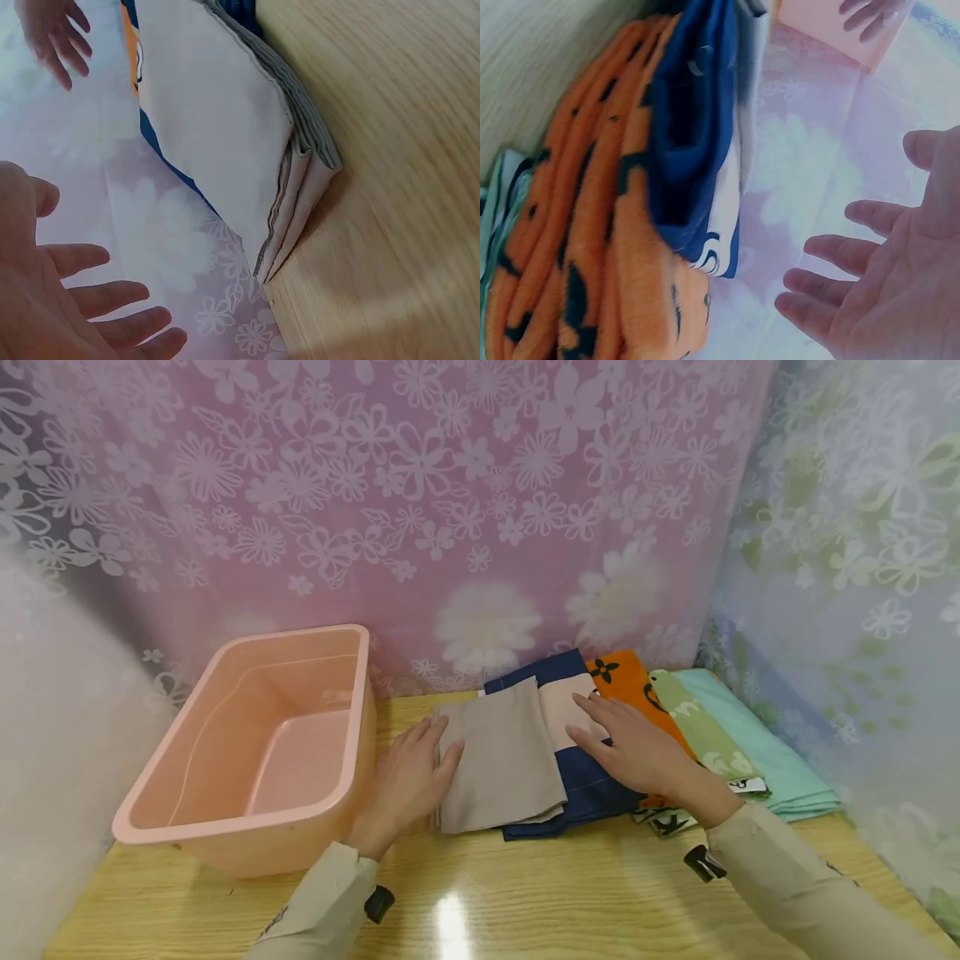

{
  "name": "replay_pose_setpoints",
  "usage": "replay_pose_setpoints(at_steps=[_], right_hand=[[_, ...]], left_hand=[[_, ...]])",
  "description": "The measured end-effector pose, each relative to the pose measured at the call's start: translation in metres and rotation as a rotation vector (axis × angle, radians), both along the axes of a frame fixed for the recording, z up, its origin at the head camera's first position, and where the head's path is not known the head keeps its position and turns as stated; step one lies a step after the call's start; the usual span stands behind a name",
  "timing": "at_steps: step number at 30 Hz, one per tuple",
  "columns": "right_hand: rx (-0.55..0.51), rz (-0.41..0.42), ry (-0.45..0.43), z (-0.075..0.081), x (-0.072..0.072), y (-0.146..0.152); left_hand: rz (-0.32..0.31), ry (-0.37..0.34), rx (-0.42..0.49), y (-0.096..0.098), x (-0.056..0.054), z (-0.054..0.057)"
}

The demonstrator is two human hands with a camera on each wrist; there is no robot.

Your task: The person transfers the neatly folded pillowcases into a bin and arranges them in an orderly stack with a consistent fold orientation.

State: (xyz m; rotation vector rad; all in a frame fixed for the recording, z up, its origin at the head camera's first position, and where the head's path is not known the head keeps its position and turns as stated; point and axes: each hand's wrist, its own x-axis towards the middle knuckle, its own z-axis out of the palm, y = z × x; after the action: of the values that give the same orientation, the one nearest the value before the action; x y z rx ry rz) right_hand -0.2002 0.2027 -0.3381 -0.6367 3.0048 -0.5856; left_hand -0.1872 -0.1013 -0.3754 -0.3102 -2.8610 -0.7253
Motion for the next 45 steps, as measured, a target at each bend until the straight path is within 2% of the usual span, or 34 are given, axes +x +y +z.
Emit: replay_pose_setpoints(at_steps=[5, 10, 15, 21, 28, 37, 45], right_hand=[[-0.099, 0.019, -0.069, 0.009, -0.001, -0.002], [-0.179, -0.014, -0.170, 0.014, -0.005, -0.004], [-0.256, -0.030, -0.233, 0.016, -0.010, -0.005], [-0.352, -0.021, -0.336, 0.014, -0.017, -0.002], [-0.538, -0.031, -0.481, 0.010, -0.027, -0.001], [-0.692, -0.071, -0.649, -0.002, -0.034, -0.013], [-0.682, -0.078, -0.661, -0.015, -0.036, -0.019]], left_hand=[[0.012, -0.058, 0.108, 0.003, -0.004, 0.004], [0.011, -0.129, 0.243, 0.002, -0.008, 0.004], [0.021, -0.206, 0.401, -0.001, -0.011, 0.004], [0.048, -0.272, 0.524, -0.003, -0.014, 0.002], [0.082, -0.350, 0.585, -0.002, -0.017, -0.005], [0.096, -0.374, 0.617, -0.007, -0.021, -0.014], [0.101, -0.428, 0.619, -0.009, -0.024, -0.022]])
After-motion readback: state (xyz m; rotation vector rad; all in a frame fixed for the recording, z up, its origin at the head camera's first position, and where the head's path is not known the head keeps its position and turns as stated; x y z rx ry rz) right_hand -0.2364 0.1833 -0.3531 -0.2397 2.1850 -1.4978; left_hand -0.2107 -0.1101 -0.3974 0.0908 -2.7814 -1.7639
